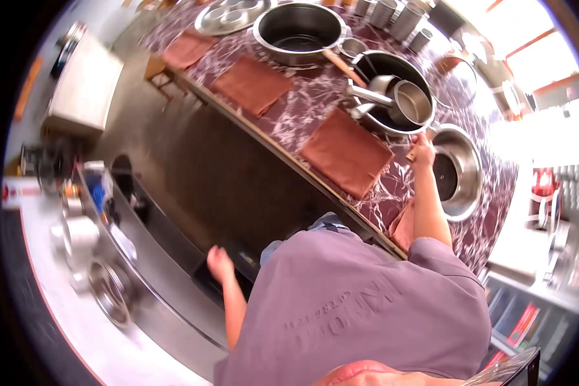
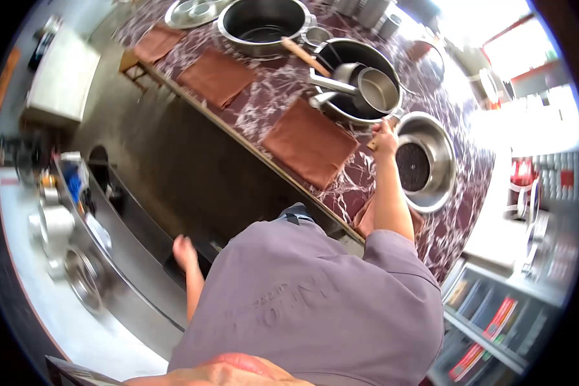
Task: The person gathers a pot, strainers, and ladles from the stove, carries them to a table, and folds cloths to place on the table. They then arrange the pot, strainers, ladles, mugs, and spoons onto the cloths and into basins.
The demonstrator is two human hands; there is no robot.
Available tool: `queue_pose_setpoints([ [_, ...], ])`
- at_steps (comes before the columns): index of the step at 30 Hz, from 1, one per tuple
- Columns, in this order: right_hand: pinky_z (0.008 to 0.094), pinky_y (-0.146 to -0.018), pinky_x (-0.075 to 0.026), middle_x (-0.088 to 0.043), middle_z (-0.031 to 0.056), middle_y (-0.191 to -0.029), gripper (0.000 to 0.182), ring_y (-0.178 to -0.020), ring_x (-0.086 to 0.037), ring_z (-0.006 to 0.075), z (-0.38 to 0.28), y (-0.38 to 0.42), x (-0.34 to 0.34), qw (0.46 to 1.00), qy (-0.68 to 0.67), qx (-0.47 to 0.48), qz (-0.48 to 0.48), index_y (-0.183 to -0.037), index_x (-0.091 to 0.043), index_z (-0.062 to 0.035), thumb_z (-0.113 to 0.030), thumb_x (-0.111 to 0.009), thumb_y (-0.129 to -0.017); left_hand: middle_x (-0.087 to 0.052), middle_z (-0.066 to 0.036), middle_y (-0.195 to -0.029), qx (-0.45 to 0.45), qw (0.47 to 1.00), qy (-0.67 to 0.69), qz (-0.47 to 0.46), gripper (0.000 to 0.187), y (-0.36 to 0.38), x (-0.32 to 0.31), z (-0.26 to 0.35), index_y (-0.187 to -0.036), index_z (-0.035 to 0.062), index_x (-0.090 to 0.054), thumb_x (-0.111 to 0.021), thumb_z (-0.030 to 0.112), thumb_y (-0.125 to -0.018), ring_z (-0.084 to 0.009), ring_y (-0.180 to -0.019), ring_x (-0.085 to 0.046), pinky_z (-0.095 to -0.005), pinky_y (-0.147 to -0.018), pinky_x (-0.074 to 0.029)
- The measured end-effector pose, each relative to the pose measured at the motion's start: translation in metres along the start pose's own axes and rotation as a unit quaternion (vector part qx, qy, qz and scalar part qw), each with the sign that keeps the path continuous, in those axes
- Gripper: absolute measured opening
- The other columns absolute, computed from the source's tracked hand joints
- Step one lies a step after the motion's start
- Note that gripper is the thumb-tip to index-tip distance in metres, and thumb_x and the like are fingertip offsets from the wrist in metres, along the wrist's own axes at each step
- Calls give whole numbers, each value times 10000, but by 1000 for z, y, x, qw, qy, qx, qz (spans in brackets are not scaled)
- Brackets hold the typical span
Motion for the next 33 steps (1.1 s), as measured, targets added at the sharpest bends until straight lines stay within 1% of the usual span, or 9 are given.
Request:
queue_pose_setpoints([
  [6, 226, -513, -441, -581, 38, -703, 95, -546, -517, 106, 8, 52, -22, 1000, -13, 0, -4, -940, -532, -67, -135, -597, -928, -616, -129, -913, -498, 841, 128, -169, 155, -49, -161, 449, -991, 39, -621, -588, 131, -870, -312, -836, -603, -380, -748, -487],
  [11, 221, -537, -447, -589, 37, -722, 97, -565, -529, 99, 23, 80, -34, 999, -38, -9, -5, -935, -522, -66, -102, -608, -909, -650, -133, -947, -657, 721, 60, -214, 187, 16, -246, 645, -997, 51, -649, -601, 147, -843, -306, -907, -620, -393, -809, -480],
  [15, 215, -544, -446, -591, 34, -725, 98, -578, -533, 91, 26, 94, -42, 1000, -20, -4, 22, -939, -519, -67, -94, -607, -908, -636, -96, -1044, -726, 645, -107, -215, 328, 38, -340, 694, -1094, 84, -617, -657, 203, -791, -287, -1045, -583, -393, -928, -447],
  [20, 210, -568, -458, -602, 34, -759, 104, -625, -559, 91, 24, 112, -64, 998, 1, 15, 66, -946, -517, -66, -98, -609, -909, -274, -243, -1495, -741, 515, -321, -287, 1056, 54, -442, 700, -1443, -6, -293, -777, 523, -666, -366, -1433, -173, -498, -1157, -141],
  [22, 226, -599, -477, -623, 37, -836, 134, -690, -591, 99, 33, 118, -76, 993, -7, -8, 118, -950, -508, -75, -104, -629, -900, -286, -229, -1493, -756, 415, -443, -244, 1080, 57, -465, 691, -1447, -2, -288, -794, 513, -643, -367, -1431, -177, -523, -1153, -133],
  [24, 233, -625, -491, -632, 34, -905, 161, -717, -610, 108, 35, 119, -100, 987, -13, -13, 160, -946, -500, -85, -100, -649, -887, -296, -214, -1493, -760, 402, -443, -253, 1062, 64, -474, 693, -1440, 4, -303, -810, 458, -625, -353, -1410, -230, -552, -1141, -145],
  [27, 251, -688, -531, -610, 40, -1037, 204, -829, -613, 110, 37, 106, -134, 980, -60, -11, 192, -955, -494, -86, -101, -678, -870, -524, -131, -1353, -762, 363, -464, -267, 416, 68, -492, 682, -1249, 44, -587, -501, 255, -901, -276, -1267, -444, -592, -1098, -181],
  [28, 252, -694, -535, -603, 36, -1043, 210, -851, -609, 107, 38, 101, -143, 975, -80, -15, 206, -954, -493, -83, -102, -683, -867, -626, -124, -1197, -756, 348, -474, -289, 399, 70, -493, 680, -1164, 53, -627, -623, 218, -801, -278, -1183, -533, -566, -1080, -241],
  [33, 200, -582, -429, -510, -21, -862, 277, -701, -492, 59, 46, 82, -177, 971, -86, -23, 222, -1040, -534, -43, -132, -719, -854, -705, -99, -1040, -744, 425, -407, -317, 267, 60, -502, 689, -1057, 80, -686, -603, 175, -821, -244, -980, -675, -500, -1010, -374],
])
Point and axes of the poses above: each hand's wrist, its own y-axis away from the middle knuckle, its own x-axis out of the back of the hand, z = x × y, the point moved 9 cm from there along -y, towards the middle knuckle
